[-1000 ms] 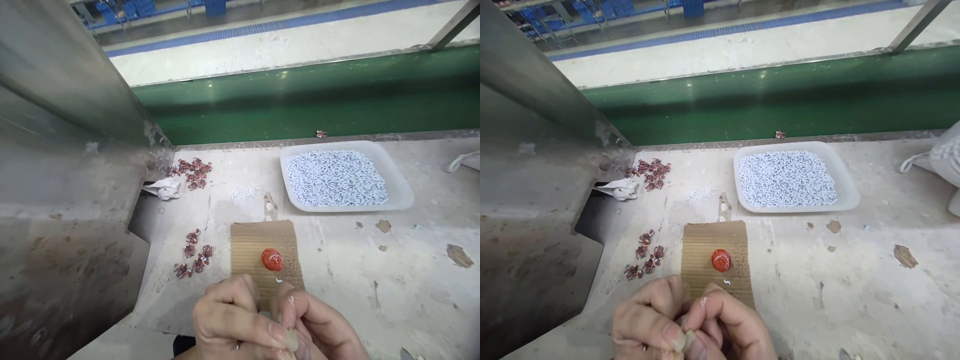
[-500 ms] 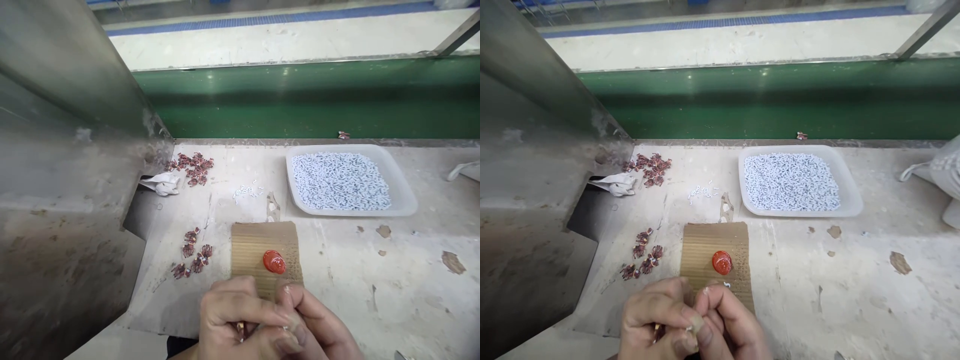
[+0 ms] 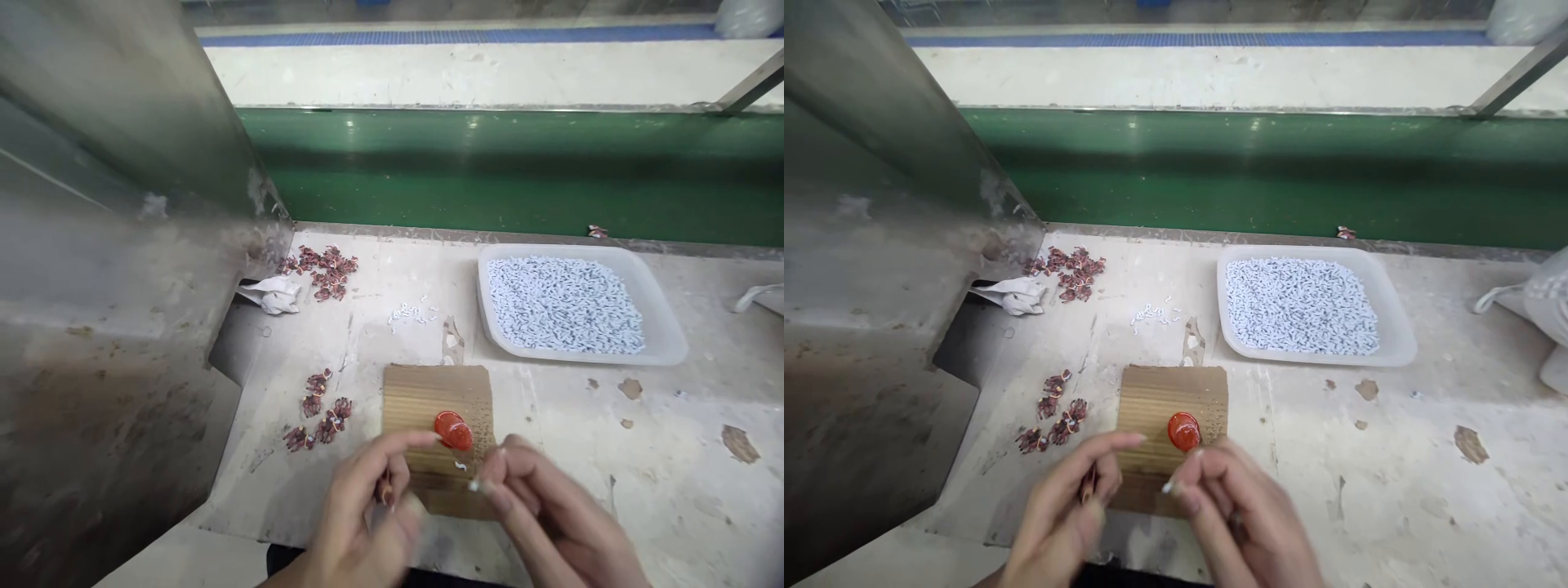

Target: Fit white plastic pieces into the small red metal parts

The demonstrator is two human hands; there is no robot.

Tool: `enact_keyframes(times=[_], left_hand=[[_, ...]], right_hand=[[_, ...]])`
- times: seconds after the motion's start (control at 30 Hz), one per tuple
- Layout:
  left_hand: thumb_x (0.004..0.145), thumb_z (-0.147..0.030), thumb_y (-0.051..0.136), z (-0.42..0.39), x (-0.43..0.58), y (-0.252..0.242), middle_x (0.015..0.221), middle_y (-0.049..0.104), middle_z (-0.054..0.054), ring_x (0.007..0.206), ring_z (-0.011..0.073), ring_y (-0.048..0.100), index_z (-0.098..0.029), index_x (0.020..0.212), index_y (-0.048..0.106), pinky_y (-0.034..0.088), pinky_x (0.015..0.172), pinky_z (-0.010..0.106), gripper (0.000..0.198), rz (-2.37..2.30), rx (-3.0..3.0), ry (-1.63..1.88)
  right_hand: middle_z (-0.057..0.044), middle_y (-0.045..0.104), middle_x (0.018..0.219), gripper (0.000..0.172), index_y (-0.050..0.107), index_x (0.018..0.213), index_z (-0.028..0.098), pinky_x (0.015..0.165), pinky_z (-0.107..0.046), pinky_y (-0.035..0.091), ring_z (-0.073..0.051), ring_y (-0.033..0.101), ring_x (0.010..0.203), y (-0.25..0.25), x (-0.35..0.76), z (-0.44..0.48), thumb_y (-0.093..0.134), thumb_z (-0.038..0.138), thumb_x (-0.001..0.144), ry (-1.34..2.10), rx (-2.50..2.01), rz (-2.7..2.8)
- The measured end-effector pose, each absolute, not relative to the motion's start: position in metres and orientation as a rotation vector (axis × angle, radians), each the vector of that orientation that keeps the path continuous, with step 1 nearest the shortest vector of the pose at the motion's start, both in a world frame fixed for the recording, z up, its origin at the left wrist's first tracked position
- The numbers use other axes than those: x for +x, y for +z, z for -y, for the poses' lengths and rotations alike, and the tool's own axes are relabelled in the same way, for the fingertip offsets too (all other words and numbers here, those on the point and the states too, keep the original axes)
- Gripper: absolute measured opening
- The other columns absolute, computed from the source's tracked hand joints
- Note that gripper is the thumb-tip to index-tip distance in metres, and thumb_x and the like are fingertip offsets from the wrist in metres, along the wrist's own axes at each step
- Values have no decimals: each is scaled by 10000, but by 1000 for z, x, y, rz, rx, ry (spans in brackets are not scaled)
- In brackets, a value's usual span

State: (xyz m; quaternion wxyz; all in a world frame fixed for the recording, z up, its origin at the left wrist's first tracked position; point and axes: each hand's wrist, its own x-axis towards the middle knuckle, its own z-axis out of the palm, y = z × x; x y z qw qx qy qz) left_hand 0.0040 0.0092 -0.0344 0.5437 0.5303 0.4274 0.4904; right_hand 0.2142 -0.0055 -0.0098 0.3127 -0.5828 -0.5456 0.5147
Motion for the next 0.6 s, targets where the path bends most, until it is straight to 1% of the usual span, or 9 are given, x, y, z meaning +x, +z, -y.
enact_keyframes(times=[0.07,0.13,0.17,0.2,0.23,0.33,0.43,0.53,0.6], left_hand=[[1063,-445,564,-6,-12,-29,882,712,47,793,171,671,-262,1276,766,564,711,225,346,-1234,1185,1008],[1077,-391,546,-4,-27,-23,1184,756,65,1128,211,695,-292,1283,769,562,986,259,320,-1398,1165,872],[1070,-379,560,-5,-33,-20,1277,745,55,1222,218,673,-310,1294,768,537,1061,272,313,-1439,1194,815],[1059,-362,581,-6,-38,-18,1315,744,47,1254,221,670,-324,1294,771,534,1084,282,305,-1455,1239,769],[1040,-336,612,-9,-42,-16,1293,763,42,1227,221,696,-331,1270,787,557,1065,289,289,-1449,1289,743],[931,-211,739,-18,-46,-14,1034,848,22,982,197,798,-315,1044,868,647,890,253,201,-1375,1368,802],[792,-111,844,-24,-45,-13,900,864,15,874,183,824,-281,830,881,666,828,211,178,-1339,1298,929],[719,-47,879,-26,-39,-10,860,860,16,808,173,830,-244,772,857,675,759,186,205,-1276,1118,994],[726,-19,874,-26,-33,-8,842,857,1,765,157,828,-255,862,857,674,714,173,273,-1210,974,1002]], right_hand=[[-9,587,824,235,622,1004,215,603,-201,469,-112,611,665,-14,232,-8,454,322,1130,854,-1576,1999],[1,578,810,228,615,1044,217,544,-229,419,-118,604,601,-18,243,-21,421,292,1138,629,-1550,2261],[1,571,802,246,617,1040,217,528,-246,387,-128,596,590,-19,246,-26,410,304,1141,600,-1534,2312],[-1,562,791,269,618,1022,217,520,-261,355,-141,582,584,-20,247,-30,398,315,1142,588,-1514,2349],[-2,553,781,279,614,1000,219,515,-272,323,-149,566,579,-21,246,-33,396,321,1141,565,-1495,2401],[0,534,764,271,580,923,221,515,-287,274,-163,536,573,-19,241,-39,432,314,1129,514,-1448,2537],[9,507,732,301,542,890,229,492,-293,253,-164,512,514,-13,239,-42,403,334,1136,478,-1403,2606],[17,488,707,322,507,871,237,459,-296,258,-164,507,465,-8,240,-45,386,364,1141,439,-1365,2633],[19,494,699,325,506,869,237,436,-295,279,-157,519,450,-6,243,-46,381,359,1143,412,-1345,2617]])
